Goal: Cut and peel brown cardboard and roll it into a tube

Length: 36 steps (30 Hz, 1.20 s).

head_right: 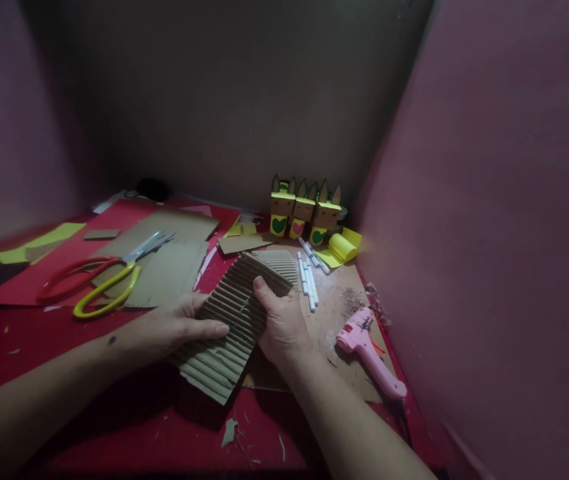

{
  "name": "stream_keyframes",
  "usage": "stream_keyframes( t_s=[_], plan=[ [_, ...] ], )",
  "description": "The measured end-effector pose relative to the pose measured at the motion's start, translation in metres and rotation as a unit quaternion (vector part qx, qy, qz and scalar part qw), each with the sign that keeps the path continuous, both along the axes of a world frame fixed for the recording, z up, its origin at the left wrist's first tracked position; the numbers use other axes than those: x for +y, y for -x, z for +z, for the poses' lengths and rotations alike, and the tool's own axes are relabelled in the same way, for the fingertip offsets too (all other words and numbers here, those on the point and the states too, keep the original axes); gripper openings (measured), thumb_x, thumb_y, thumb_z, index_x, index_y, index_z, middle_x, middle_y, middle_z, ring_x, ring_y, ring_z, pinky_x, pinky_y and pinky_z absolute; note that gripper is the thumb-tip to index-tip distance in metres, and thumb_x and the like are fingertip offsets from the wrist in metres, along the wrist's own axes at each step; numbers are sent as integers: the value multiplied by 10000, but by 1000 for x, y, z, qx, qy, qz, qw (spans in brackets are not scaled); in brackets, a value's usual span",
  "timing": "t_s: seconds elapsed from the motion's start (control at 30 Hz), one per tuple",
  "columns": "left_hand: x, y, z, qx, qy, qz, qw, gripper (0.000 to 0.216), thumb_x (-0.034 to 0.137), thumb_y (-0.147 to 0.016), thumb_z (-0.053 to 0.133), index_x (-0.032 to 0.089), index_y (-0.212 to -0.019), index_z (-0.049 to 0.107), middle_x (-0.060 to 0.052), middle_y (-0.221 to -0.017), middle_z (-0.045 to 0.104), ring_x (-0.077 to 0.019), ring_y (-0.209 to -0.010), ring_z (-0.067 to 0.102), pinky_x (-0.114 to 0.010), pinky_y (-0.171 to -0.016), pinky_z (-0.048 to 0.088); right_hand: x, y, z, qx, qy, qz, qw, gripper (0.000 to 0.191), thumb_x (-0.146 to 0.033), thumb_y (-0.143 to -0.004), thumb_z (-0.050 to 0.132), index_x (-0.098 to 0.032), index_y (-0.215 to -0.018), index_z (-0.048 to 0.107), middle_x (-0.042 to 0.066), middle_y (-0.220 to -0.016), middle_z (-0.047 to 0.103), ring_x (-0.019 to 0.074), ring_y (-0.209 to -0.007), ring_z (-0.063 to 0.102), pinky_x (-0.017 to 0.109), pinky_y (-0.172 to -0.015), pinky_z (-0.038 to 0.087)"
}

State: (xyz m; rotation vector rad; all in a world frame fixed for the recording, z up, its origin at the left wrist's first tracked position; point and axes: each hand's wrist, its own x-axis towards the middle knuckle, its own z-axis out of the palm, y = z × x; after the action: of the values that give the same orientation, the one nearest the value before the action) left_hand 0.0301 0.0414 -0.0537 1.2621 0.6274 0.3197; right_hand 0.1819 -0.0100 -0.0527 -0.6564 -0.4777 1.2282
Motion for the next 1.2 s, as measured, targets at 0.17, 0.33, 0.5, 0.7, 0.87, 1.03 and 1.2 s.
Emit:
stream_keyframes(
  t_s=[0.17, 0.33, 0.5, 0.7, 0.87, 1.03, 1.2],
  plan=[
    [1, 2, 1, -13, 31, -17, 999, 262, 268, -669, 780, 138, -877, 688, -59, -813, 744, -180, -711, 680, -291, -693, 526, 0, -1, 3, 33, 19, 33, 999, 372, -237, -640, 808, -197, -971, 642, 36, -1000, 741, 254, -999, 673, 438, -874, 564],
    [2, 0, -1, -20, 6, -18, 1000, 257, 220, -676, 764, 144, -908, 684, -60, -851, 738, -183, -765, 678, -295, -738, 524, 6, -2, 0, 18, 30, -51, 998, 324, -202, -653, 787, -206, -940, 636, 28, -987, 737, 239, -997, 672, 423, -884, 561],
    [3, 8, 9, 31, -38, -4, 999, 212, 233, -674, 747, 155, -862, 685, -41, -757, 712, -183, -672, 662, -266, -598, 507, 8, -13, 1, 14, 59, -39, 997, 284, -198, -618, 798, -202, -864, 656, 12, -883, 737, 224, -856, 693, 408, -804, 577],
    [27, 28, 19, 77, -75, 60, 992, 217, 232, -593, 809, 145, -764, 707, -59, -708, 719, -201, -651, 671, -285, -614, 518, 11, -24, -6, -97, 38, -39, 994, 197, -192, -569, 807, -156, -722, 687, -18, -627, 685, 114, -558, 604, 250, -590, 515],
    [35, 30, 21, 49, -156, 186, 969, 238, 312, -635, 800, 140, -773, 710, -59, -727, 717, -187, -664, 655, -287, -638, 511, 10, -25, -4, -120, 19, -69, 990, 183, -238, -591, 805, -159, -681, 667, -29, -616, 677, 88, -522, 573, 207, -513, 463],
    [37, 34, 22, 34, -160, 169, 972, 210, 258, -625, 819, 153, -773, 715, -44, -733, 720, -162, -655, 647, -246, -608, 505, 0, -31, 7, -181, 17, 127, 975, 302, -200, -564, 820, -141, -833, 699, 16, -721, 716, 138, -606, 641, 260, -588, 530],
    [38, 34, 24, -76, -22, 207, 975, 281, 240, -626, 807, 197, -871, 677, -13, -737, 714, -166, -631, 656, -285, -631, 535, 0, -26, 0, -182, 3, 145, 973, 244, -235, -653, 774, -151, -873, 710, 52, -822, 743, 165, -688, 681, 279, -628, 568]
  ],
)
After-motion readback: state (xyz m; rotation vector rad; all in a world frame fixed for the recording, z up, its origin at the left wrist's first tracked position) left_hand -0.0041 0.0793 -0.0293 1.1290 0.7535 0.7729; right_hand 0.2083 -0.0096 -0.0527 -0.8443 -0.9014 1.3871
